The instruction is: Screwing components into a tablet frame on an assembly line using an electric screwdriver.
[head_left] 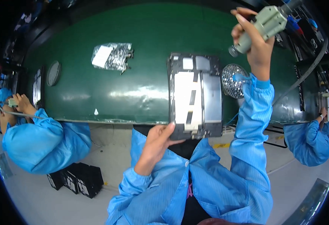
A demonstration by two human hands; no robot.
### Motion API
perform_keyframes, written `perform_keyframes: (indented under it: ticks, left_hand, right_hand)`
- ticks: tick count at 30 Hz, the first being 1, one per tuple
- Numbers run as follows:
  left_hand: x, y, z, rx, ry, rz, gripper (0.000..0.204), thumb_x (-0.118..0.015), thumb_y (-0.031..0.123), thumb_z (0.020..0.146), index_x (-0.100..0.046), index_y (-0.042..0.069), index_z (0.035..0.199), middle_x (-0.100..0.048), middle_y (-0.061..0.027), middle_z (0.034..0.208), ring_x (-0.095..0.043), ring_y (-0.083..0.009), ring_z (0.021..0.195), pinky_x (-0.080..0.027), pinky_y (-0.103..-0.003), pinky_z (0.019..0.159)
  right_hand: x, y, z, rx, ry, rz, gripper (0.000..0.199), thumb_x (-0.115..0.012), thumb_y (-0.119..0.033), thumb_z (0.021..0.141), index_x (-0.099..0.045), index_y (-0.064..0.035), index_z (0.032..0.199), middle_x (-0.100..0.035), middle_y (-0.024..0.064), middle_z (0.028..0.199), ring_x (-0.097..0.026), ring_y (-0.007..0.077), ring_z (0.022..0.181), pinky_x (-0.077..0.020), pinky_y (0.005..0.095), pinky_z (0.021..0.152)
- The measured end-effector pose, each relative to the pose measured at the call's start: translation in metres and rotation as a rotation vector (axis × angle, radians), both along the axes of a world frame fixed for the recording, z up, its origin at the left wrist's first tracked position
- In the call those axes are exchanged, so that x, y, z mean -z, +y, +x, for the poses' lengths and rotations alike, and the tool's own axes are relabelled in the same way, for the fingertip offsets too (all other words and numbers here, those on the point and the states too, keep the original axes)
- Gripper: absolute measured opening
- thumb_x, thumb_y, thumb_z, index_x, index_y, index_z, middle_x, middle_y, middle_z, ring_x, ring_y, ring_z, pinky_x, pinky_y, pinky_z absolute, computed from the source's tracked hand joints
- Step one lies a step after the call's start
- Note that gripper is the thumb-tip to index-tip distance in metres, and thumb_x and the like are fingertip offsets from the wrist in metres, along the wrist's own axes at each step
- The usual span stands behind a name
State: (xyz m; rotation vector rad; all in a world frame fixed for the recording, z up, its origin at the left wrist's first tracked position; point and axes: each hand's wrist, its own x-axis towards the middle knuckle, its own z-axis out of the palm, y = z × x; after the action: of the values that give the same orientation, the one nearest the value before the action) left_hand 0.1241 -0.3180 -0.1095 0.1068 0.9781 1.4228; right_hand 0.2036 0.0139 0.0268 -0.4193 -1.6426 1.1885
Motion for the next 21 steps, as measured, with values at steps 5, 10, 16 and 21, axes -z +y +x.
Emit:
perform_keyframes:
  ticks: [5, 10, 16, 21]
  left_hand:
    - [0.000, -0.041, 0.010, -0.114, -0.008, -0.023, 0.032, -0.060, 0.017, 0.105, -0.059, -0.006, 0.128, -0.071, -0.0118, 0.113, -0.068, -0.0175, 0.101, -0.055, -0.032, 0.091]
    - [-0.025, -0.009, 0.021, -0.081, 0.412, -0.185, 0.022, -0.058, 0.016, 0.107, -0.056, -0.002, 0.120, -0.067, -0.0066, 0.107, -0.062, -0.0094, 0.095, -0.051, -0.025, 0.084]
    - [-0.059, 0.038, -0.050, -0.198, 0.870, -0.055, 0.020, -0.057, 0.023, 0.108, -0.060, 0.003, 0.105, -0.055, 0.0029, 0.087, -0.047, -0.0042, 0.080, -0.040, -0.022, 0.069]
    - [-0.083, 0.220, -0.172, -0.187, 0.831, 0.212, 0.040, -0.056, 0.030, 0.109, -0.059, -0.007, 0.122, -0.068, -0.0101, 0.111, -0.064, -0.0118, 0.096, -0.053, -0.028, 0.086]
  right_hand:
    - [-0.003, 0.028, 0.056, 0.203, -0.067, -0.084, 0.022, -0.077, -0.013, 0.089, -0.074, 0.0008, 0.107, -0.069, 0.0058, 0.075, -0.061, 0.0104, 0.055, -0.0454, 0.0251, 0.048]
    - [0.000, 0.040, 0.076, 0.247, -0.080, -0.052, 0.022, -0.077, -0.014, 0.090, -0.073, -0.0003, 0.107, -0.068, 0.0037, 0.074, -0.061, 0.0097, 0.055, -0.0461, 0.0243, 0.048]
    - [-0.002, 0.057, 0.100, 0.351, -0.096, -0.055, 0.021, -0.077, -0.015, 0.091, -0.074, -0.0025, 0.107, -0.068, 0.0021, 0.074, -0.061, 0.0081, 0.055, -0.0471, 0.0233, 0.049]
    - [0.005, 0.060, 0.101, 0.390, -0.116, -0.096, 0.024, -0.075, -0.014, 0.091, -0.073, -0.0027, 0.113, -0.065, 0.0006, 0.073, -0.060, 0.0073, 0.056, -0.0466, 0.0234, 0.050]
